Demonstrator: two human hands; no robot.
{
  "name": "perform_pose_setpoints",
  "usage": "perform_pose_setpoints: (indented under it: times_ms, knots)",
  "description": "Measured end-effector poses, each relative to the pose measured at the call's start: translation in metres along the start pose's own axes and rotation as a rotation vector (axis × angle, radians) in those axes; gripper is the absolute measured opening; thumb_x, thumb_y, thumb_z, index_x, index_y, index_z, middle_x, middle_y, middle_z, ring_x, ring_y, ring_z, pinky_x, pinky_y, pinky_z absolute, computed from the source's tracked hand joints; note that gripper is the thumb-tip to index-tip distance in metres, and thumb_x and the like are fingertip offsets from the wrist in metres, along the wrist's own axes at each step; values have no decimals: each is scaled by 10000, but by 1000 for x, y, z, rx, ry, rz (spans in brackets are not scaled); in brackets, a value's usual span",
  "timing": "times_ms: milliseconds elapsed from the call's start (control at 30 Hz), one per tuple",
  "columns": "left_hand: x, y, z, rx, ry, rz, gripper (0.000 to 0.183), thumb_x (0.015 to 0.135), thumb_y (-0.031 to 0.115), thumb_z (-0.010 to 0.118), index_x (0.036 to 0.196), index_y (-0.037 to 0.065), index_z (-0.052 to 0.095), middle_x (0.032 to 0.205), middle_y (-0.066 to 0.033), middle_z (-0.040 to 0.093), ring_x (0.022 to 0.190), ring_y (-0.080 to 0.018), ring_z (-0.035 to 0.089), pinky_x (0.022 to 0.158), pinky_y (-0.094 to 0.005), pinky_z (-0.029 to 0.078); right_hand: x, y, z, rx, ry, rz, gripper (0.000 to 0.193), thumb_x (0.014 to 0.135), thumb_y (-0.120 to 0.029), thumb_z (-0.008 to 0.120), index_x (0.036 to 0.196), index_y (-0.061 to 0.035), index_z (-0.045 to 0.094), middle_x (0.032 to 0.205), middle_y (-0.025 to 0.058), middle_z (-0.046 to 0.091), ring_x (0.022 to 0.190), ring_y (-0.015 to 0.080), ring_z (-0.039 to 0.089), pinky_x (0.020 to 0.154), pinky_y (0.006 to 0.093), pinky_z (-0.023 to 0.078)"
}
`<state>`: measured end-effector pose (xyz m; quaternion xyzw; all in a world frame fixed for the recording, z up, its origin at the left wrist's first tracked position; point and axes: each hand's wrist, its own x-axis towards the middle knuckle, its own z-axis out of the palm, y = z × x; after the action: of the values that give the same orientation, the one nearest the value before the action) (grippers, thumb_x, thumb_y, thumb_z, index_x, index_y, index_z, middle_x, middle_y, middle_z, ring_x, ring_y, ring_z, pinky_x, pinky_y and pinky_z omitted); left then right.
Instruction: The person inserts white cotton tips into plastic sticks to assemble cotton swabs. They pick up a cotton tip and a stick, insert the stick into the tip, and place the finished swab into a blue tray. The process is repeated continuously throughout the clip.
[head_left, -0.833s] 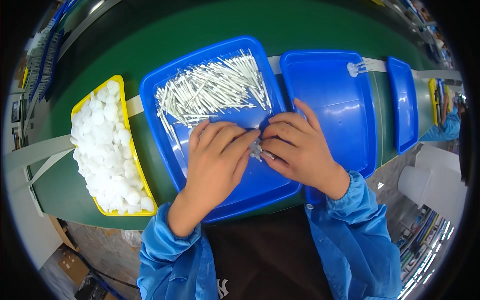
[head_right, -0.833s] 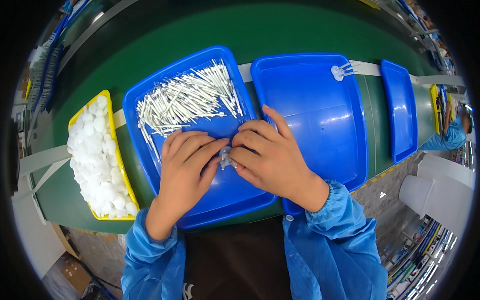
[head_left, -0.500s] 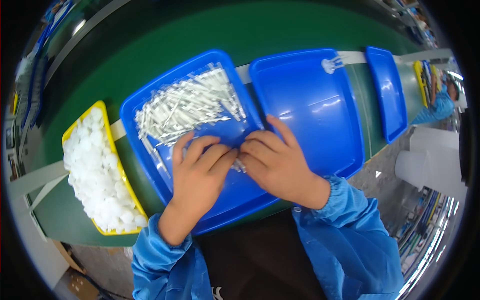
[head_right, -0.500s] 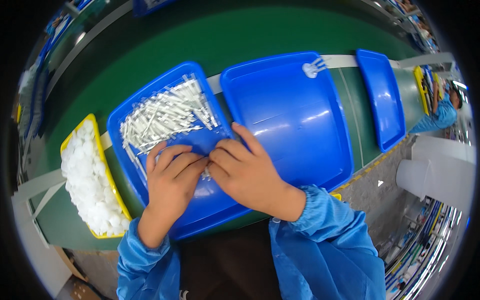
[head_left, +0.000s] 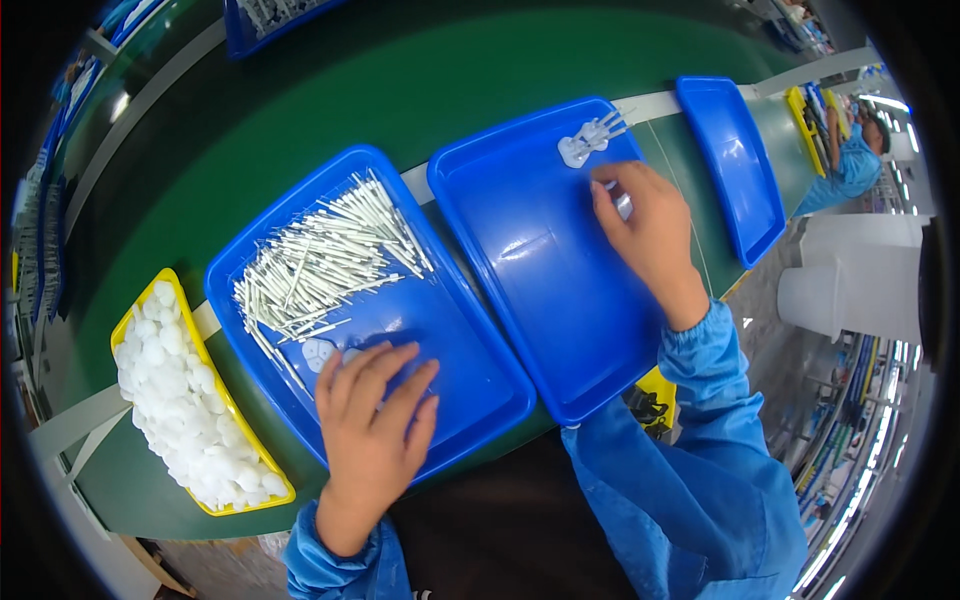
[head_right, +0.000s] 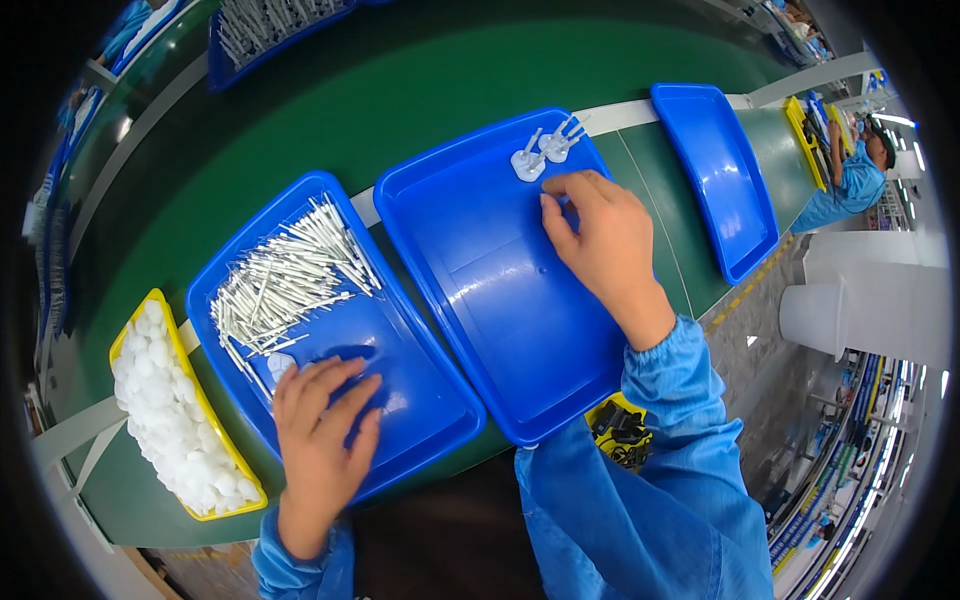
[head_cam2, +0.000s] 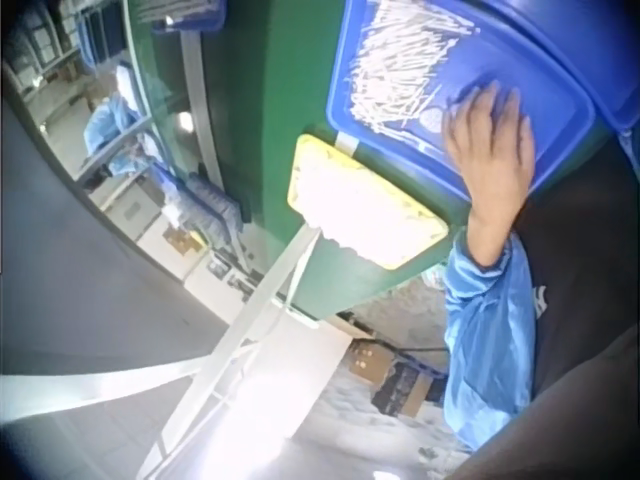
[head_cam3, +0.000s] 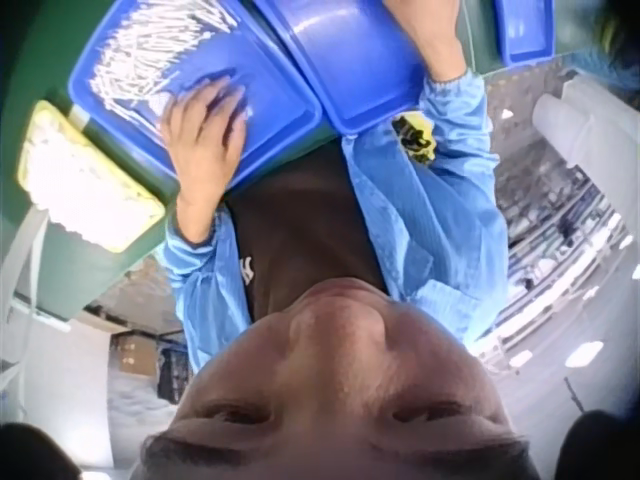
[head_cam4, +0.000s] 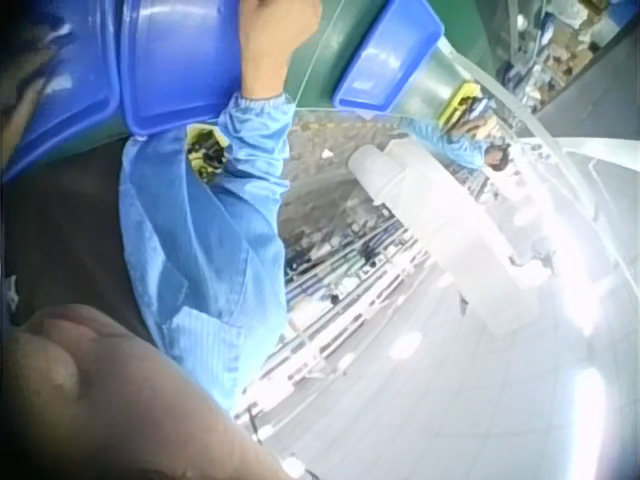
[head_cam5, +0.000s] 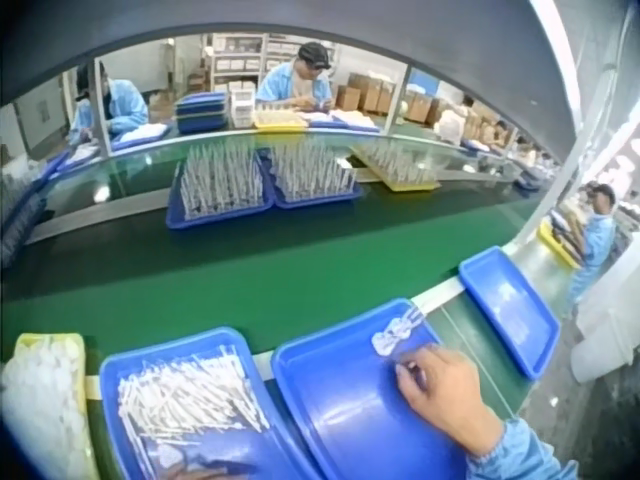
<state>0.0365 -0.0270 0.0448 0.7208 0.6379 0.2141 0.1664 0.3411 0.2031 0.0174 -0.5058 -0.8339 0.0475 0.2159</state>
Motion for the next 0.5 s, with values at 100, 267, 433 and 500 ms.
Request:
perform_pose_setpoints:
  times_ms: [100,267,433,500]
  knots:
    - [1,27,17,-126,-45,89,486,854,160,858,1336,165,798,1422,-67,715,1354,-294,655,1261,-590,370,8,-3,9,-87,43,-112,192,939,-207,811,1109,-118,805,1078,57,785,1012,284,759,864,415,612]
    - [-5,65,50,-130,-130,308,457,962,218,747,1418,214,759,1541,-52,673,1459,-273,610,1284,-604,350,22,3,2,-226,24,-215,202,923,-216,816,1106,-135,796,1092,32,770,1024,275,737,913,432,559]
    - [-3,65,69,99,-253,467,466,1058,273,598,1516,232,678,1654,-42,598,1596,-244,492,1291,-622,350,32,14,1,-340,44,-292,140,933,-186,805,1060,-127,801,1073,40,782,1007,286,745,915,437,549]
    - [-5,63,69,76,-241,474,452,1063,277,589,1501,216,683,1666,-44,586,1609,-247,474,1298,-604,352,35,9,0,-260,43,-307,105,932,-170,807,1024,-120,805,1047,45,793,986,294,751,909,438,550]
